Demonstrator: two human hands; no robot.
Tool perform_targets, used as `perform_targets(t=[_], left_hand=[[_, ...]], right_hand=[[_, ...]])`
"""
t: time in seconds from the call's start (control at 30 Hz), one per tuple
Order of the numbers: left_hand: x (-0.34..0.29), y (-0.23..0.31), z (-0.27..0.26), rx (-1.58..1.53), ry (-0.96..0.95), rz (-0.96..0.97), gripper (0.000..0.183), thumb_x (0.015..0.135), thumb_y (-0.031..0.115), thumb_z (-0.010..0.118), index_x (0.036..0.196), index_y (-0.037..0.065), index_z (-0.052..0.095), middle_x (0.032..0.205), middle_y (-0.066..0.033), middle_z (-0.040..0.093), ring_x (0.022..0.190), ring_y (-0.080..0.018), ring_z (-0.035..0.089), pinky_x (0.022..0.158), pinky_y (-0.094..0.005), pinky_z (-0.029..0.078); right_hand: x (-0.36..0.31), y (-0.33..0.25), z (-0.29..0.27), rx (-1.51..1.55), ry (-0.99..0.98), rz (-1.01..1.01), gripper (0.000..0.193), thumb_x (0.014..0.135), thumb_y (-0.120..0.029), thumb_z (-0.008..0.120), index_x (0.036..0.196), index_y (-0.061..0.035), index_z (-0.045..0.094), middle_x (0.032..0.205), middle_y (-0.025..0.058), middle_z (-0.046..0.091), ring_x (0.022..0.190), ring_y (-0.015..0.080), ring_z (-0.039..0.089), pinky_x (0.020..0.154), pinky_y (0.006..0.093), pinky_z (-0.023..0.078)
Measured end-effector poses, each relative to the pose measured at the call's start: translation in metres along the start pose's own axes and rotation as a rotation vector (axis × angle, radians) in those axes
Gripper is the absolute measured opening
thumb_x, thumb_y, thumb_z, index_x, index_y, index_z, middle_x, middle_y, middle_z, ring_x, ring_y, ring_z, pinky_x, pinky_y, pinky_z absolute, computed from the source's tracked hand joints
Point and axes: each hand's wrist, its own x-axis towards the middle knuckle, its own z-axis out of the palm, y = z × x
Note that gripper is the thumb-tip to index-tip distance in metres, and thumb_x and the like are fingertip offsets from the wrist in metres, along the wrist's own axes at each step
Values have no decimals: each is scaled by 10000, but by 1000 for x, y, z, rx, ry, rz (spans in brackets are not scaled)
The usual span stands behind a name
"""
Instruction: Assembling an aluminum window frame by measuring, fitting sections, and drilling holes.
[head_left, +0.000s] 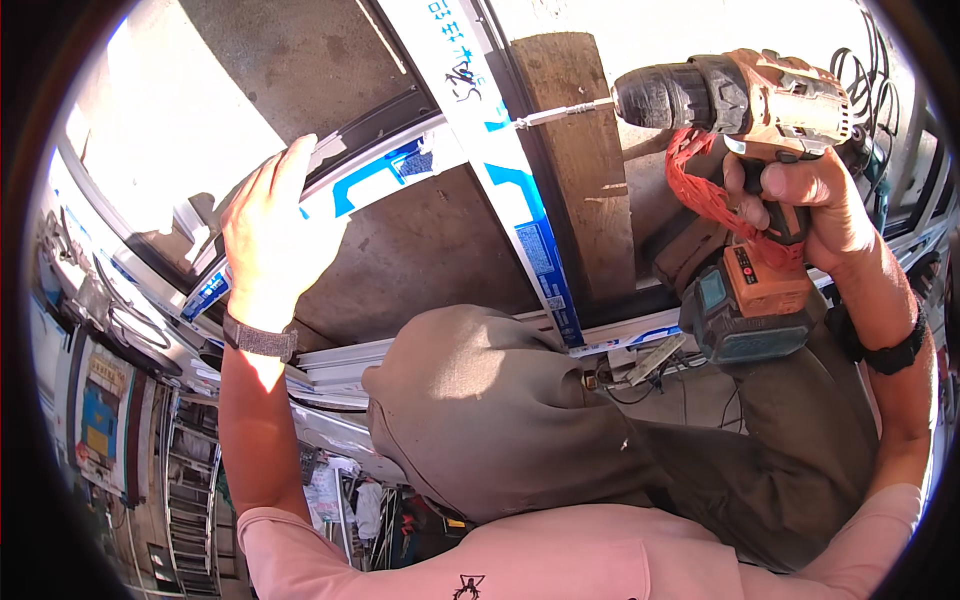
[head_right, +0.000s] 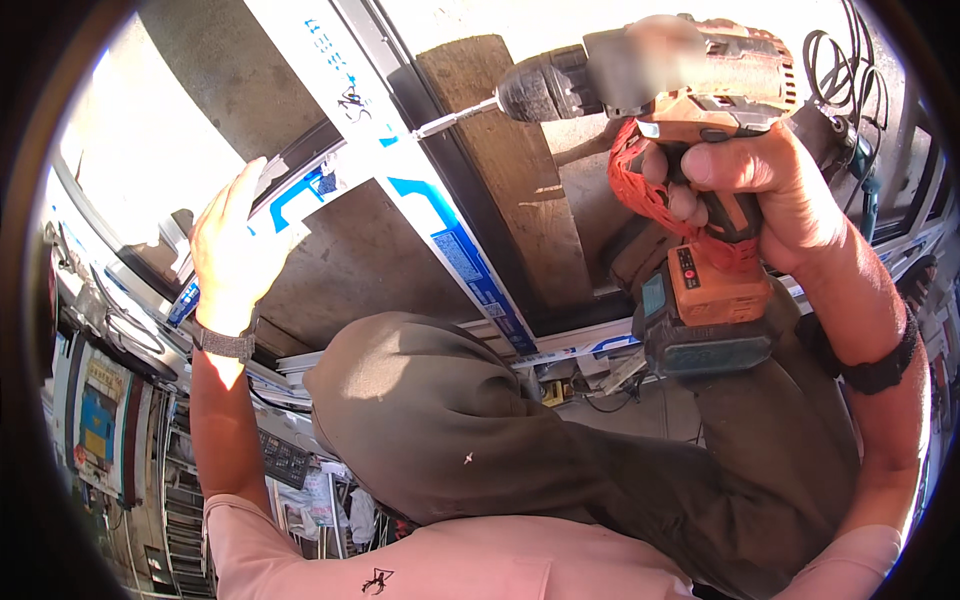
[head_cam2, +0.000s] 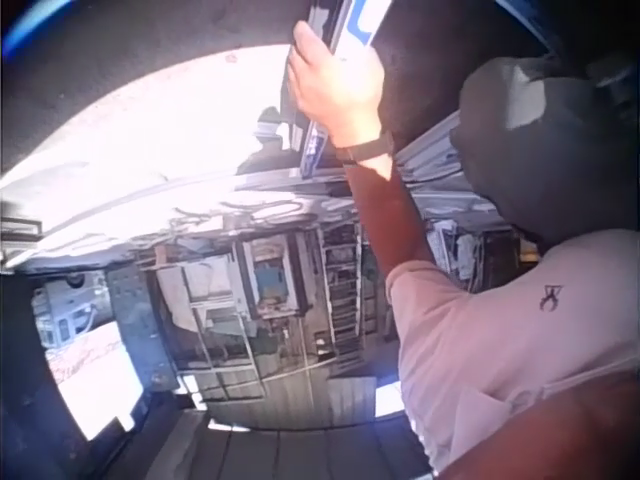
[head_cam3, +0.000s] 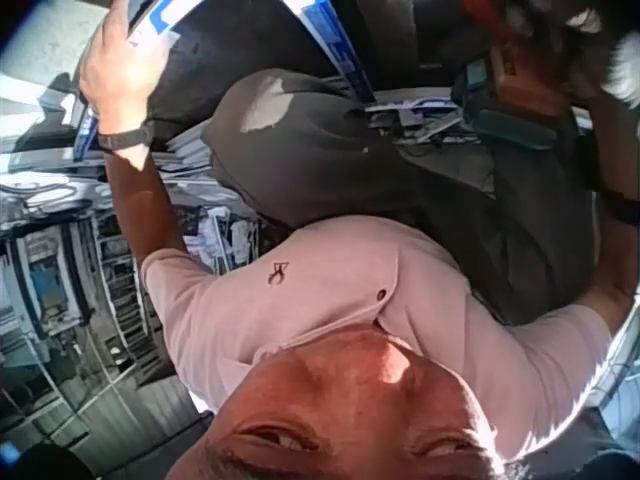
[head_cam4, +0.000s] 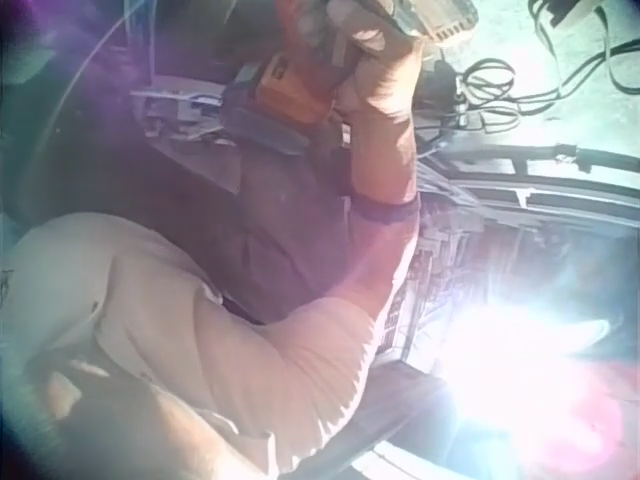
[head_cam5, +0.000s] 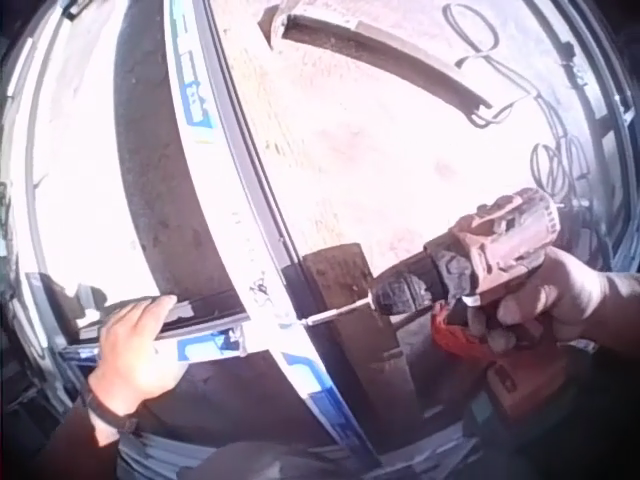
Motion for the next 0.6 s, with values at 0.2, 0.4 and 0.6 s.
perform_targets(t=[0.2, 0.4, 0.6], left_hand=[[-7, -7, 4, -7, 118, 92, 751, 586, 157, 877, 1270, 56, 586, 1113, -169, 681, 991, -334, 682, 859, -410, 560], [-5, -5, 9, -6, 98, 1, 557, 718, 204, 741, 1241, 68, 605, 1048, -161, 688, 943, -331, 679, 831, -408, 554], [-11, -2, 14, 29, 80, -64, 482, 761, 229, 693, 1218, 98, 617, 1032, -123, 690, 949, -285, 673, 845, -406, 536]], right_hand=[[4, 6, -7, -42, -66, -38, 296, 807, -221, 683, 980, 12, 619, 772, 39, 602, 598, 77, 555, 577, 221, 459], [2, 5, -6, -55, -63, -45, 343, 821, -195, 665, 1066, 42, 624, 940, 88, 664, 648, 105, 597, 628, 246, 508], [-2, 4, -29, 2, -105, -30, 450, 825, -246, 708, 1180, 5, 591, 985, 92, 653, 678, 128, 607, 640, 253, 518]])
